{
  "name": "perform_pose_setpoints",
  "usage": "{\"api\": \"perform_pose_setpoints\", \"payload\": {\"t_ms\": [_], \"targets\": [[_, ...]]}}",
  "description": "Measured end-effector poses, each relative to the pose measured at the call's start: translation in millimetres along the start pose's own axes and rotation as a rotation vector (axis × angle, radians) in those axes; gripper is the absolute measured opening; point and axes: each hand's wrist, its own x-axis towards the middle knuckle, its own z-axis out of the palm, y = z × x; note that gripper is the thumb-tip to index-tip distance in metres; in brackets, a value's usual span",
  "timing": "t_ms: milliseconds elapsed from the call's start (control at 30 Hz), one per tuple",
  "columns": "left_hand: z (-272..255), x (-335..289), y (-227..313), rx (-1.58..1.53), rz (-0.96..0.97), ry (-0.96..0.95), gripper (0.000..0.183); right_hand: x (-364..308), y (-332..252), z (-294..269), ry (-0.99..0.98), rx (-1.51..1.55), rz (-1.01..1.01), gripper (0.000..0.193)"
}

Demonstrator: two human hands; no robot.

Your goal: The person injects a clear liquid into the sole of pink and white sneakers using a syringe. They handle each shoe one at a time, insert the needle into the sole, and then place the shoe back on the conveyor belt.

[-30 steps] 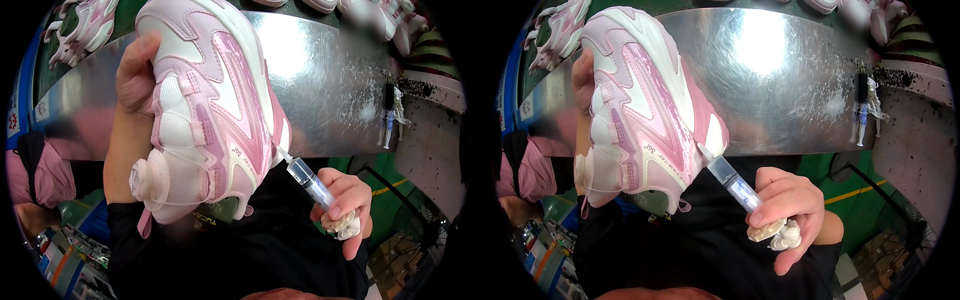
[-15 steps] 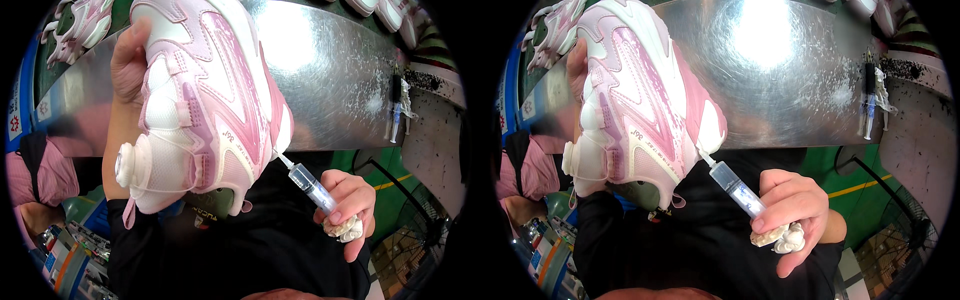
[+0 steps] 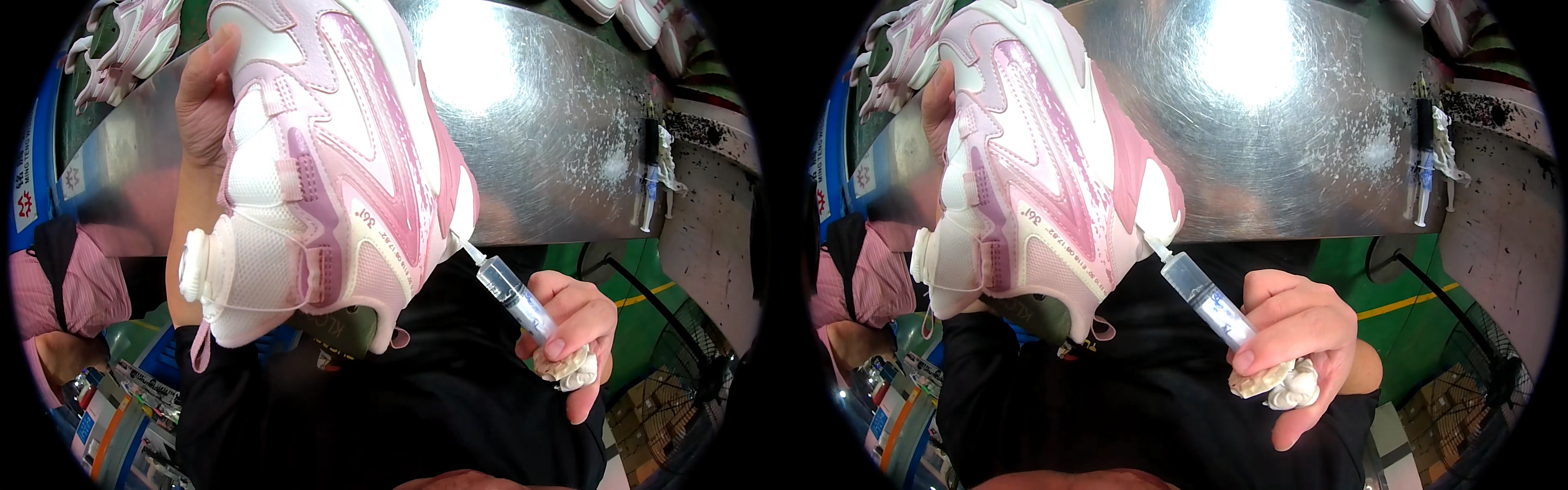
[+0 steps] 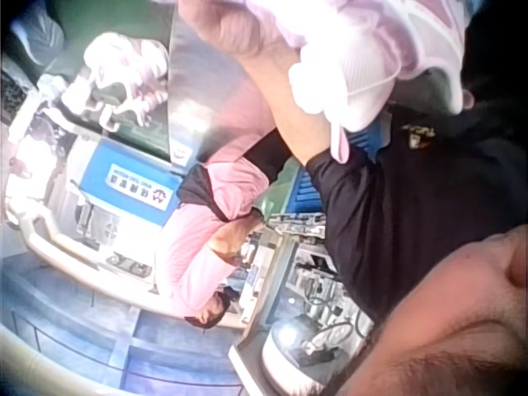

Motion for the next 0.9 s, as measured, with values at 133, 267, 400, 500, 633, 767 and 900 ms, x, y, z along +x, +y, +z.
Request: {"api": "perform_pose_setpoints", "payload": {"t_ms": [133, 267, 400, 500, 633, 767, 900], "targets": [[13.6, -3.9, -5.0, -0.024, 0.011, 0.116, 0.029, -0.4, 0.3, 3.1, 0.006, 0.01, 0.001, 0.061], [5.9, 0.6, -1.2, -0.002, 0.009, 0.027, 0.029, 0.8, -0.5, 4.3, -0.013, -0.003, 0.003, 0.06], [3.7, 0.2, -0.8, 0.019, 0.011, 0.02, 0.029, -0.7, 0.9, 2.9, -0.02, -0.005, -0.011, 0.06], [3.8, 0.2, -0.7, 0.024, 0.0, 0.018, 0.028, 0.1, 1.9, 2.2, -0.007, -0.014, -0.015, 0.06], [10.7, -1.4, -3.8, 0.008, -0.01, 0.048, 0.028, -0.2, 3.8, 2.4, -0.005, -0.033, -0.024, 0.061], [18.4, -5.0, -8.0, -0.035, 0.024, 0.215, 0.028, -4.1, 5.2, 0.7, -0.022, -0.087, -0.031, 0.062], [12.3, -11.3, 1.0, 0.049, -0.05, 0.213, 0.032, -11.5, 9.4, 0.7, -0.026, -0.103, -0.046, 0.062]]}}
